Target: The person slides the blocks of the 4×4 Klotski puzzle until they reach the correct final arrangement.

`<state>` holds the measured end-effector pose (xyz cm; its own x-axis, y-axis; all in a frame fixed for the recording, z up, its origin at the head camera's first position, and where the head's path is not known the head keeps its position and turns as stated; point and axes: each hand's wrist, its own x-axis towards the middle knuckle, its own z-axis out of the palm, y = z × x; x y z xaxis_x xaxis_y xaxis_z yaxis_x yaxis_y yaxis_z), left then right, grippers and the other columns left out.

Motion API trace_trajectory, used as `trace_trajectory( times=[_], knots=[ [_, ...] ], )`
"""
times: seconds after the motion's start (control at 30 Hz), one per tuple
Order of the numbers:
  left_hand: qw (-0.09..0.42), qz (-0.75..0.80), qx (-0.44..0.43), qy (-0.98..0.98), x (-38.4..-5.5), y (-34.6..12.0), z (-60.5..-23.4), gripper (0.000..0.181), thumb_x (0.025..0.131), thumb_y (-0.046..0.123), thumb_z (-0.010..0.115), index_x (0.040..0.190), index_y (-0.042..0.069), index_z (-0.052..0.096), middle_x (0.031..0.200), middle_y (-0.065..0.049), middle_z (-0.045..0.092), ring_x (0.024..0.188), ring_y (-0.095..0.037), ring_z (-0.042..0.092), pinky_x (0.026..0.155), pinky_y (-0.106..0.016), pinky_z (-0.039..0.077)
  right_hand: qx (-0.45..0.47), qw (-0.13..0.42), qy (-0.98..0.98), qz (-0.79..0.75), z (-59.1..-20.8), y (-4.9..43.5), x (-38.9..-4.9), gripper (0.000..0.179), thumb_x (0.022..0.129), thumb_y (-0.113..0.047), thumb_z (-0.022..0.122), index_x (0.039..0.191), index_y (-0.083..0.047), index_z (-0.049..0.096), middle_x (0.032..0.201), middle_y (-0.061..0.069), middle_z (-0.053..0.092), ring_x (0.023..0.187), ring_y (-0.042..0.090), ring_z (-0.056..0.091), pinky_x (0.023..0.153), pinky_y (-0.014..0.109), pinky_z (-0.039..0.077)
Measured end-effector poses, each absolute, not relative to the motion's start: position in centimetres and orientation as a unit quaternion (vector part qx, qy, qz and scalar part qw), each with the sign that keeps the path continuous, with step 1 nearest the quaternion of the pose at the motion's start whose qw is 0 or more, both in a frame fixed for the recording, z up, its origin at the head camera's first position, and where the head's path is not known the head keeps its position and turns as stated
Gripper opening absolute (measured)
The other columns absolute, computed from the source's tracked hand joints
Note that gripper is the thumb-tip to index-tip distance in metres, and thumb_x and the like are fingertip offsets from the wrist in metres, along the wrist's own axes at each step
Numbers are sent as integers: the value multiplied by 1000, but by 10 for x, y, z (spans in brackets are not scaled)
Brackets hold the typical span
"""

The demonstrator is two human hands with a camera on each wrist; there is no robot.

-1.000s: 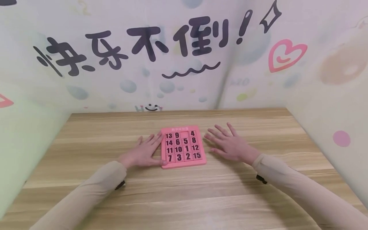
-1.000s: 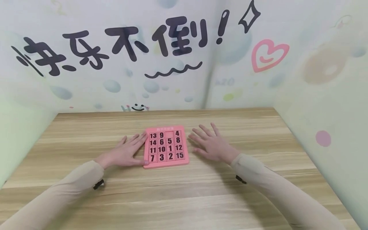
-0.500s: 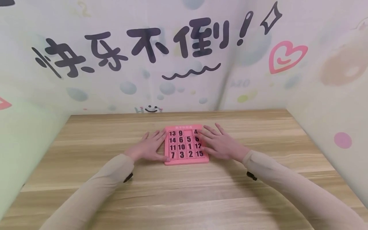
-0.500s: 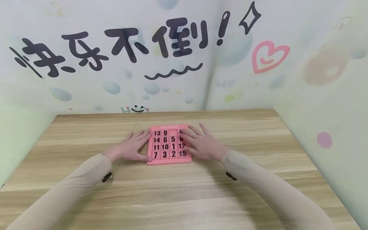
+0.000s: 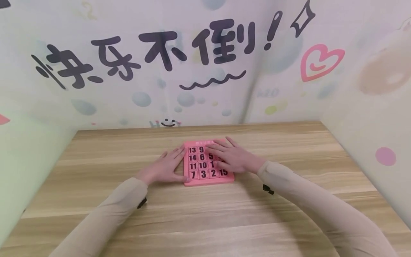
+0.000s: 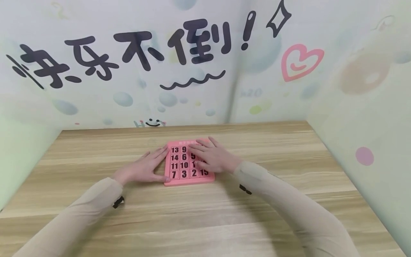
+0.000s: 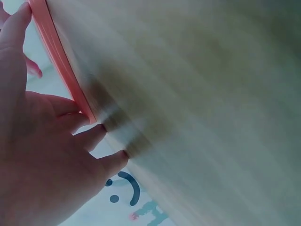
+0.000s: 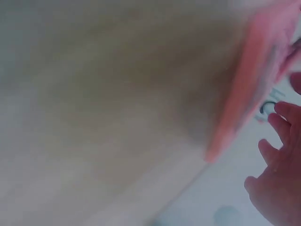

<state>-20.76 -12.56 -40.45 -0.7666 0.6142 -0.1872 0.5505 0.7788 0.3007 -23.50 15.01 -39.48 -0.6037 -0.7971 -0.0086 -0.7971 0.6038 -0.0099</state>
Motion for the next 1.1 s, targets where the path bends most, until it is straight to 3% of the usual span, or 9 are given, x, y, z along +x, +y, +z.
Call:
trace_trajectory(
  times=[0.2, 0.6, 0.93, 1.1],
  knots=[
    [131, 125, 310, 934, -207, -128, -406, 103, 74, 69, 48, 142, 3, 8, 148, -10, 1, 133, -29, 5, 104, -50, 5, -455, 13, 891, -5, -382, 139, -249, 51, 95, -34, 36, 141, -15, 27, 145, 5, 24, 132, 28, 15, 105, 49, -2],
    [131, 127, 311, 933, -207, -128, -409, 103, 74, 69, 47, 142, 3, 7, 148, -10, 0, 133, -30, 4, 104, -52, 5, -433, 72, 899, 12, -399, 129, -243, 55, 94, -48, 27, 142, -20, 25, 145, 0, 24, 133, 23, 14, 104, 52, 2],
    [135, 124, 308, 934, -209, -129, -410, 103, 74, 69, 48, 143, 4, 6, 148, -10, -1, 133, -30, 3, 104, -52, 4, -420, 72, 905, 7, -403, 131, -242, 56, 94, -50, 25, 142, -23, 23, 146, -2, 21, 133, 22, 12, 104, 52, 1],
    [133, 125, 311, 933, -209, -128, -411, 104, 74, 69, 47, 142, 3, 6, 148, -11, -1, 133, -30, 3, 104, -51, 4, -419, 45, 907, 5, -401, 146, -241, 52, 94, -47, 29, 140, -21, 31, 143, -1, 28, 132, 23, 17, 103, 54, 3]
  ],
)
